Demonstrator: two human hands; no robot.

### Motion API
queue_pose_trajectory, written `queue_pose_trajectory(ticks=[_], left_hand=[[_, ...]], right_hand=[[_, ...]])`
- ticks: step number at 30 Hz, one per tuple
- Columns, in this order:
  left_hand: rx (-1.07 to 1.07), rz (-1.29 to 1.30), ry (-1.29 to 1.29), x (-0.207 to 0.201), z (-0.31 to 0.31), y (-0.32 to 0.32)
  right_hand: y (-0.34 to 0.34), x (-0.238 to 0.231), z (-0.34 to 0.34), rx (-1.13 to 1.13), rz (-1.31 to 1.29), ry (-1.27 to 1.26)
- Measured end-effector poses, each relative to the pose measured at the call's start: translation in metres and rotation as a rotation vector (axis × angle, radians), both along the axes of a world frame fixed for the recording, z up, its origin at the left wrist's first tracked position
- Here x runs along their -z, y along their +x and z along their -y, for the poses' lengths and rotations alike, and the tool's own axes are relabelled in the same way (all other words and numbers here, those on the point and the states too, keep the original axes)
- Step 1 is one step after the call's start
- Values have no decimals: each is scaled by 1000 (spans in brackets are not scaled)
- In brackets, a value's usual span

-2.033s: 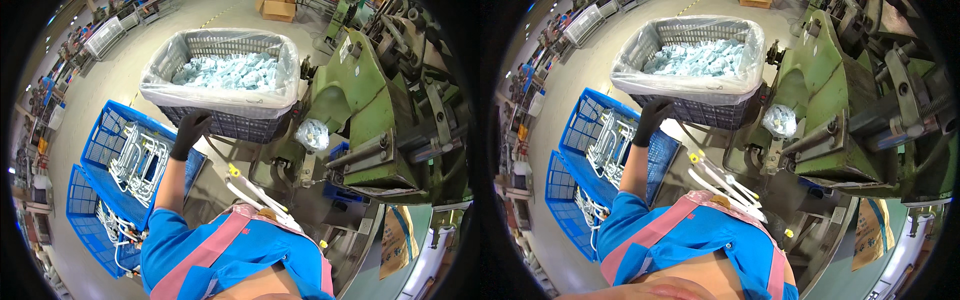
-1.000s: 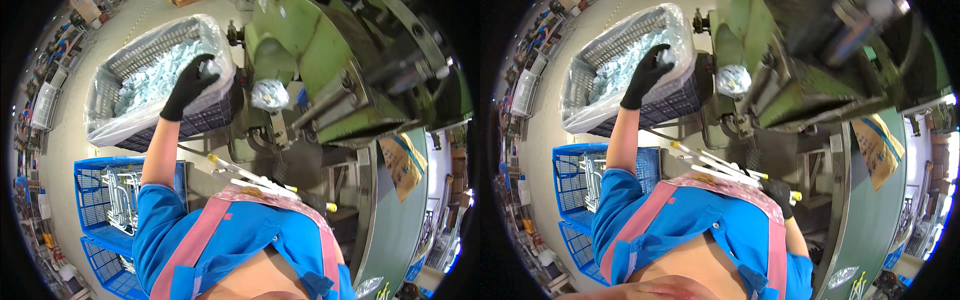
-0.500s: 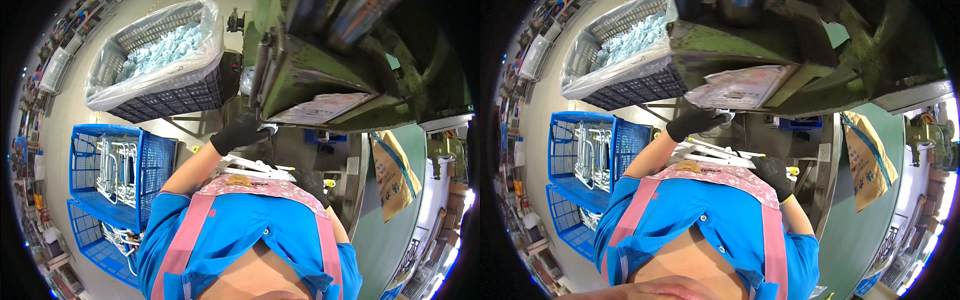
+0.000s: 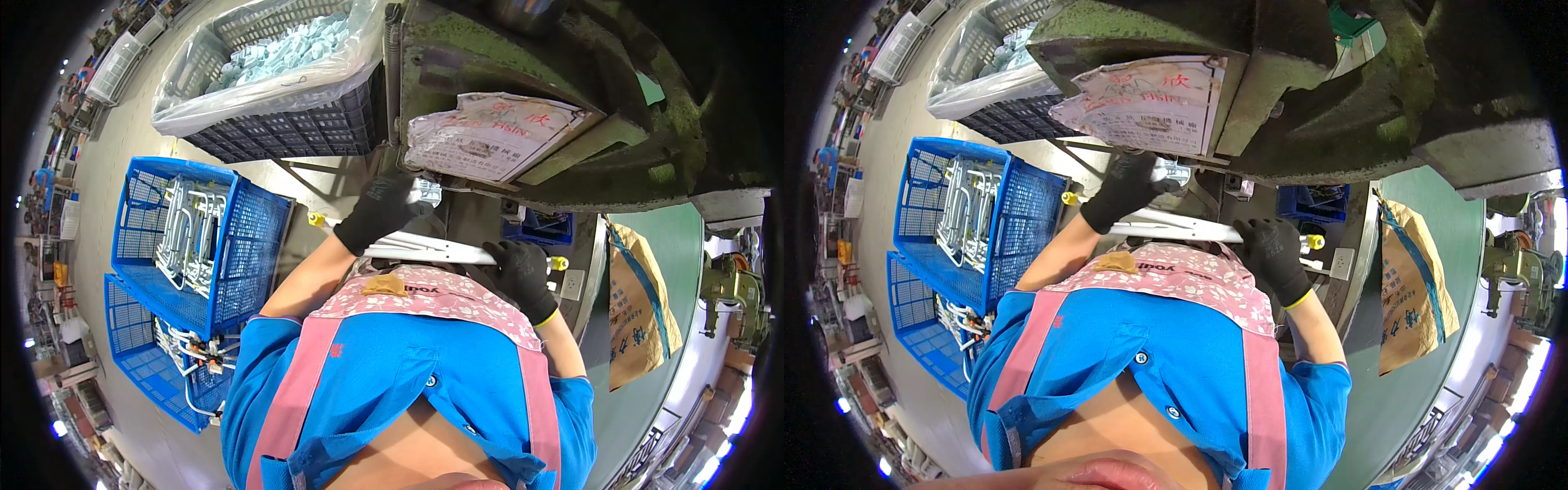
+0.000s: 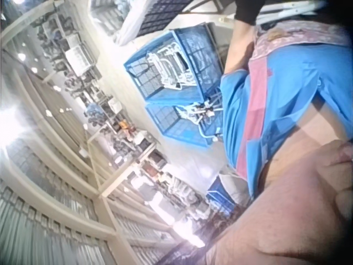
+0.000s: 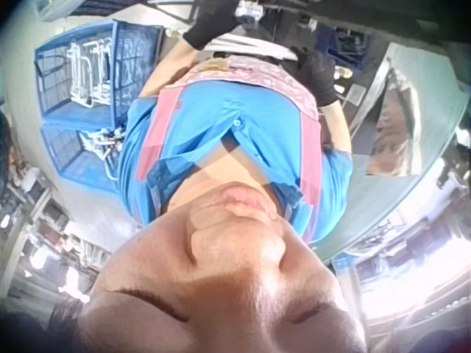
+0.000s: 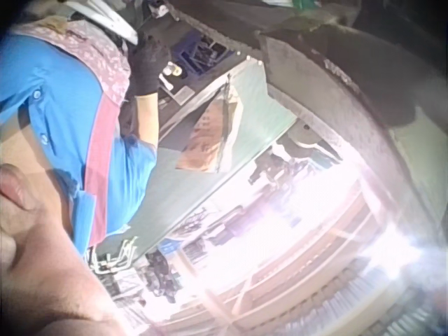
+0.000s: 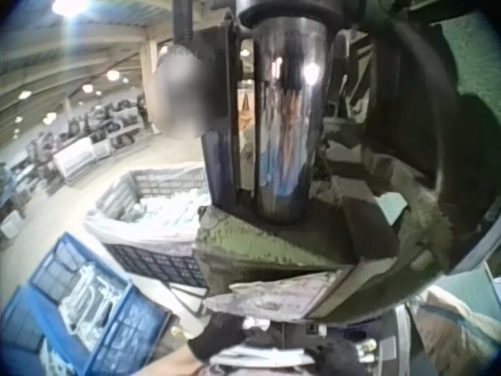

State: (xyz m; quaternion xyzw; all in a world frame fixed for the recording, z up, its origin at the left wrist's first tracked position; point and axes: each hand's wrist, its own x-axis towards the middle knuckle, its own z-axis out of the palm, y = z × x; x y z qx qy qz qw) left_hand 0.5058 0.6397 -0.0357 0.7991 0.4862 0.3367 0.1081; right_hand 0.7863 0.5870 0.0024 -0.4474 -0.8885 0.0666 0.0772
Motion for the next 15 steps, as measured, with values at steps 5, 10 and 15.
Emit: queue_pose_trajectory(ticks=[5,10,15], left_hand=[[-172,129,-4,-36,26,-50],[-303,43,-259,-47,51,-89],[-367,39,-178,-44,41,-95]], right_hand=[[-10,-14,-30,-102,-32,216],[-22,4,-53,-153,-122,505],[-19,24,-72,-202,-157,321]])
